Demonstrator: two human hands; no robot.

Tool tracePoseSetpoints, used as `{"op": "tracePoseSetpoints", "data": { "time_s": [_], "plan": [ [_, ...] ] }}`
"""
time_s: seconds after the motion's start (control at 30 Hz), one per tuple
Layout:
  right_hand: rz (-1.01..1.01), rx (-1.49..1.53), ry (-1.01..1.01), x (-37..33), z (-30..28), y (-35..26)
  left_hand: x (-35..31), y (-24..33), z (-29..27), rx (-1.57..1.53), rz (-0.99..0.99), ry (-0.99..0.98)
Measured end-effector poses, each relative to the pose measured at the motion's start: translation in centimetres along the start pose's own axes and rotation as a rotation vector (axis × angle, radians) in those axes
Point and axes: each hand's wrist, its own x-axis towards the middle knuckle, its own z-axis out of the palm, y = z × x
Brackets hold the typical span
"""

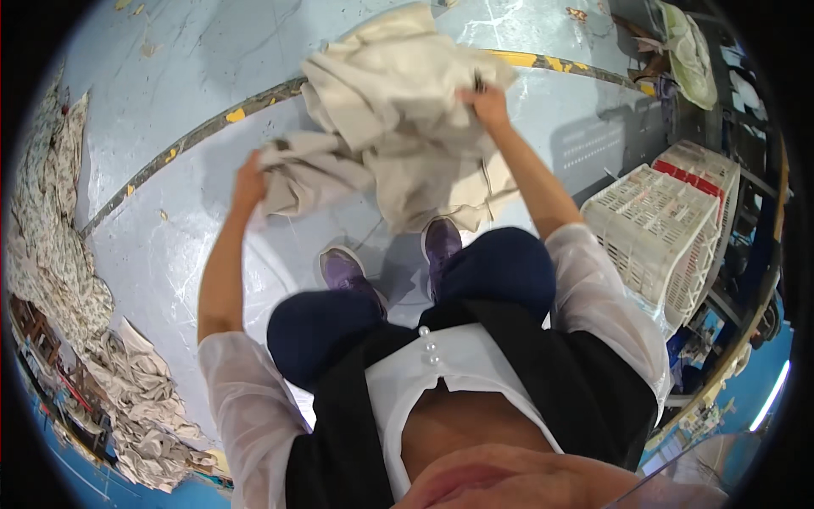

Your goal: The person trims loose threads from folded fabric pieces using thread snips while seated, then moves to the floor to unfold and trim other fabric pieces with the snips.

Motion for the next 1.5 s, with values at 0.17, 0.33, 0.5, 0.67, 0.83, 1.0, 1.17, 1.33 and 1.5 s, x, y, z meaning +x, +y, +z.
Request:
{"op": "tracePoseSetpoints", "data": {
  "time_s": [0.17, 0.33, 0.5, 0.67, 0.83, 1.0, 1.17, 1.33, 1.5],
  "plan": [
    [0.085, 0.309, -0.172, 2.3, 1.8, -10.6, -8.6, -8.3, -7.9, 0.068, -0.223, 0.239],
    [0.295, 0.603, -0.709, -9.0, 10.8, -12.2, -27.3, -20.4, -20.2, 0.732, -0.888, -0.091],
    [0.020, -0.270, -0.795, -12.1, 13.5, -4.2, -7.6, -0.7, -2.1, 0.387, 0.150, 0.430],
    [-0.155, -0.349, -0.319, -2.0, 5.6, -3.3, -4.9, 17.0, 4.7, 0.501, 0.568, 0.011],
    [-0.510, -0.621, 0.027, 4.0, 3.0, -6.1, -3.1, 8.7, 8.8, 0.466, 0.521, -0.108],
    [-0.755, -0.885, -0.270, 5.7, 7.0, -4.0, -7.9, 1.8, 3.7, 0.537, 0.446, -0.094],
    [-0.883, -0.684, -0.520, 4.1, 11.4, -5.0, -13.5, -5.4, -2.3, 0.770, -0.242, -0.209],
    [-0.762, -0.426, -0.777, -0.4, 13.3, -5.7, -5.8, 7.3, -2.5, 0.304, 0.389, 0.261],
    [-0.738, -0.198, -0.252, -6.1, 14.4, -7.6, -3.0, 3.6, 4.2, 0.568, 0.267, 0.131]
  ]
}}
